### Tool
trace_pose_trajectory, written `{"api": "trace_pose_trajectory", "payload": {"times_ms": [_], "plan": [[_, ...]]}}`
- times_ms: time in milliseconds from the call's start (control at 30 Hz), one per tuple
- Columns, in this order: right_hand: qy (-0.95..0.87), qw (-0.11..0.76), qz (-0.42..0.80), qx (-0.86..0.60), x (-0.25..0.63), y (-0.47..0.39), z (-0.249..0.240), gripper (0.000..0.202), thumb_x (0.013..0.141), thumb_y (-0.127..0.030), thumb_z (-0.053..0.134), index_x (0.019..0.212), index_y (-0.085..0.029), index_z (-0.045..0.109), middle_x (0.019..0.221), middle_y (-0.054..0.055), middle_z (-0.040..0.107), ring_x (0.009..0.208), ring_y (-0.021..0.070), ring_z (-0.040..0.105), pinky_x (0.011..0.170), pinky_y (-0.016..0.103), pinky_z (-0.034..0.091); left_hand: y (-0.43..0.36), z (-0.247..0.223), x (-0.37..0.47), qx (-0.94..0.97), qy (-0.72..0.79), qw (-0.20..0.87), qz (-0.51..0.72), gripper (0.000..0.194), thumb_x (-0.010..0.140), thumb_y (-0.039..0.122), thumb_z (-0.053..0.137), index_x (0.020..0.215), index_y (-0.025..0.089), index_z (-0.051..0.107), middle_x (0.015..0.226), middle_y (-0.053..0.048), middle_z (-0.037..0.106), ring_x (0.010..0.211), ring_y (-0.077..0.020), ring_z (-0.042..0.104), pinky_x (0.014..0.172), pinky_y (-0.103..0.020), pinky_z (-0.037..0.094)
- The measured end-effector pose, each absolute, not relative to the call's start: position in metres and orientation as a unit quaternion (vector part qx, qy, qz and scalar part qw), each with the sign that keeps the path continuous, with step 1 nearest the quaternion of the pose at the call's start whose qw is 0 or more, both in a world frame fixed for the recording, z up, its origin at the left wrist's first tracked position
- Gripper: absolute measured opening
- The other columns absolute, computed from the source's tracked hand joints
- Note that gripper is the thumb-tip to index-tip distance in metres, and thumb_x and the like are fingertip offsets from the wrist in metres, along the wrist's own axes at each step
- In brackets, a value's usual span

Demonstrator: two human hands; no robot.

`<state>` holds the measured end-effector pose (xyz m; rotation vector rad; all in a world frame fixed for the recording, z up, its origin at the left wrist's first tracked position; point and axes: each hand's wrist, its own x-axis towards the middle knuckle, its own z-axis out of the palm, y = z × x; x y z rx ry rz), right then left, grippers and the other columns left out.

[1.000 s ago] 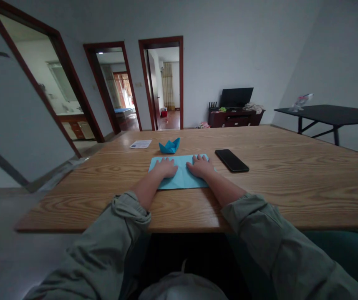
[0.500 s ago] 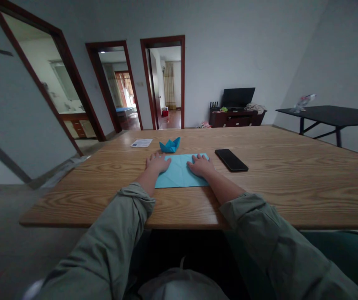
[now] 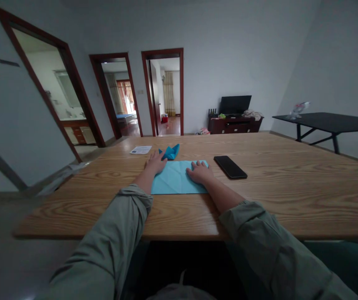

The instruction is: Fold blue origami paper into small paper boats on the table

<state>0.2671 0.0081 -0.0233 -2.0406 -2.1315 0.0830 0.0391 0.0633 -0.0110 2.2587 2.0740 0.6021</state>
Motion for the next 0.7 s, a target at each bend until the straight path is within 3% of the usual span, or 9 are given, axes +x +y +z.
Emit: {"api": "trace_pose_trajectory", "payload": {"times_ms": [100,267,400,567,700], "plan": [[-0.717,0.098,0.026,-0.690,0.267,0.010,-0.026,0.069,0.089,-0.060,0.025,0.143,-0.019,0.035,0.150,0.016,0.027,0.138,0.0335,0.021,0.107,0.058,0.009,0.069,-0.011,0.041,0.745,0.643,-0.013,0.179,0.059,0.090,0.048,0.037,0.146,0.036,0.023,0.153,-0.009,0.025,0.138,-0.0268,0.028,0.108,-0.047,0.025],[-0.722,0.104,0.022,-0.684,0.268,0.012,-0.027,0.067,0.089,-0.060,0.026,0.141,-0.019,0.038,0.149,0.016,0.030,0.137,0.0341,0.024,0.106,0.059,0.012,0.078,-0.011,0.036,0.739,0.641,-0.005,0.208,0.058,0.090,0.044,0.039,0.143,0.022,0.035,0.139,-0.013,0.047,0.128,-0.0244,0.043,0.104,-0.039,0.033],[-0.728,0.097,0.028,-0.678,0.271,0.012,-0.024,0.067,0.089,-0.060,0.027,0.141,-0.019,0.038,0.149,0.016,0.030,0.137,0.0344,0.023,0.106,0.058,0.013,0.071,-0.002,0.031,0.728,0.629,-0.014,0.274,0.046,0.087,0.038,0.045,0.130,0.023,0.050,0.123,-0.009,0.061,0.114,-0.0228,0.055,0.096,-0.033,0.040],[-0.746,0.088,0.037,-0.660,0.275,0.012,-0.021,0.066,0.089,-0.059,0.030,0.142,-0.021,0.037,0.150,0.014,0.029,0.138,0.0332,0.023,0.108,0.055,0.014,0.049,0.020,0.033,0.725,0.589,-0.041,0.356,0.029,0.082,0.031,0.051,0.108,0.023,0.062,0.109,-0.006,0.066,0.102,-0.0217,0.060,0.087,-0.030,0.045],[-0.741,0.130,0.052,-0.656,0.277,0.011,-0.015,0.068,0.086,-0.056,0.041,0.142,-0.018,0.037,0.146,0.014,0.038,0.134,0.0312,0.031,0.109,0.049,0.019,0.031,0.032,0.040,0.746,0.548,-0.025,0.379,0.021,0.079,0.027,0.054,0.096,0.021,0.064,0.101,-0.005,0.068,0.094,-0.0196,0.061,0.085,-0.029,0.046]]}}
